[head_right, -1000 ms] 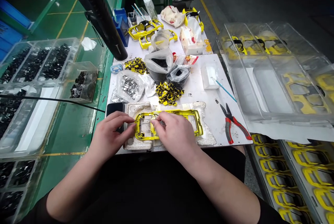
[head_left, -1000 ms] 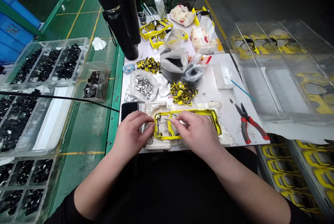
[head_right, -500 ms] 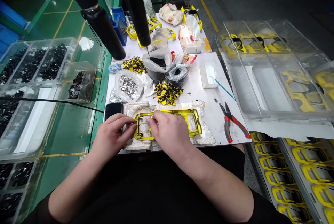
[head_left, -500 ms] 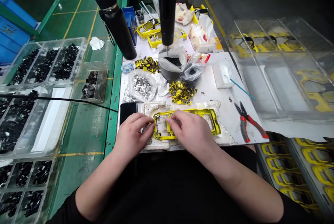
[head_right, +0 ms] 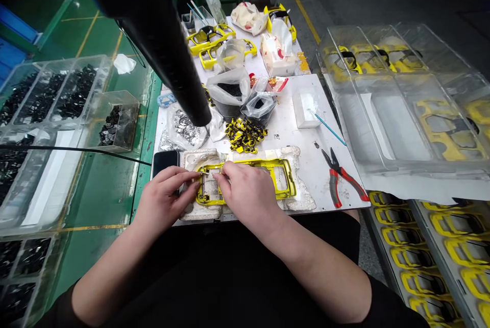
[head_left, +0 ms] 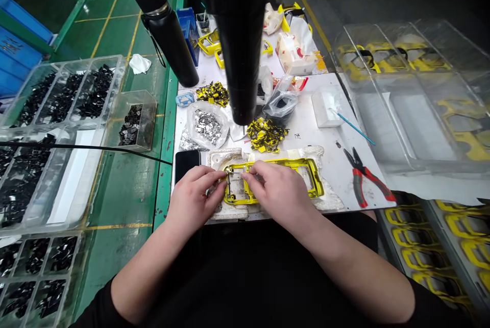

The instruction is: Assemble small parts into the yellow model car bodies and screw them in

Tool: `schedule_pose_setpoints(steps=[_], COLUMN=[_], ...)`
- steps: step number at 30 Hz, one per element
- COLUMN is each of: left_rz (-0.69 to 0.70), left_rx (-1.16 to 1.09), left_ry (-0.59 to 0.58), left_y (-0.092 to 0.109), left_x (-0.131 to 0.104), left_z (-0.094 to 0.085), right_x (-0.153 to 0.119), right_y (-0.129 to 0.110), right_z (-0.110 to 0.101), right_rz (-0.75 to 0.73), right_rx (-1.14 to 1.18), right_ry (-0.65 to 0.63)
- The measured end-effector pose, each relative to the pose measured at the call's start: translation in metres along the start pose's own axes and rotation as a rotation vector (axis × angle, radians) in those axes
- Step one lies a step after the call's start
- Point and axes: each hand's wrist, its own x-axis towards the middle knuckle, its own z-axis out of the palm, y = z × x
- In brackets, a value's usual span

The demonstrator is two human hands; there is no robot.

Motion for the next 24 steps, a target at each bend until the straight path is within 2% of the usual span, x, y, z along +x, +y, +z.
schedule_pose_setpoints(steps=[10,24], left_rz=[0.004,0.082], left_rx=[0.005,0.063], left_ry=[0.01,-0.004], left_y=[-0.0006,0.0009], left_x=[-0.0013,-0.0003], left_z=[0.001,-0.0007], right_x=[0.0006,0.0], right_y=[0.0009,0.0011], right_z=[-0.0005,-0.0009], right_rz=[0.025,0.026], right_rx=[-0.007,-0.006], right_ry=[-0.013,-0.025])
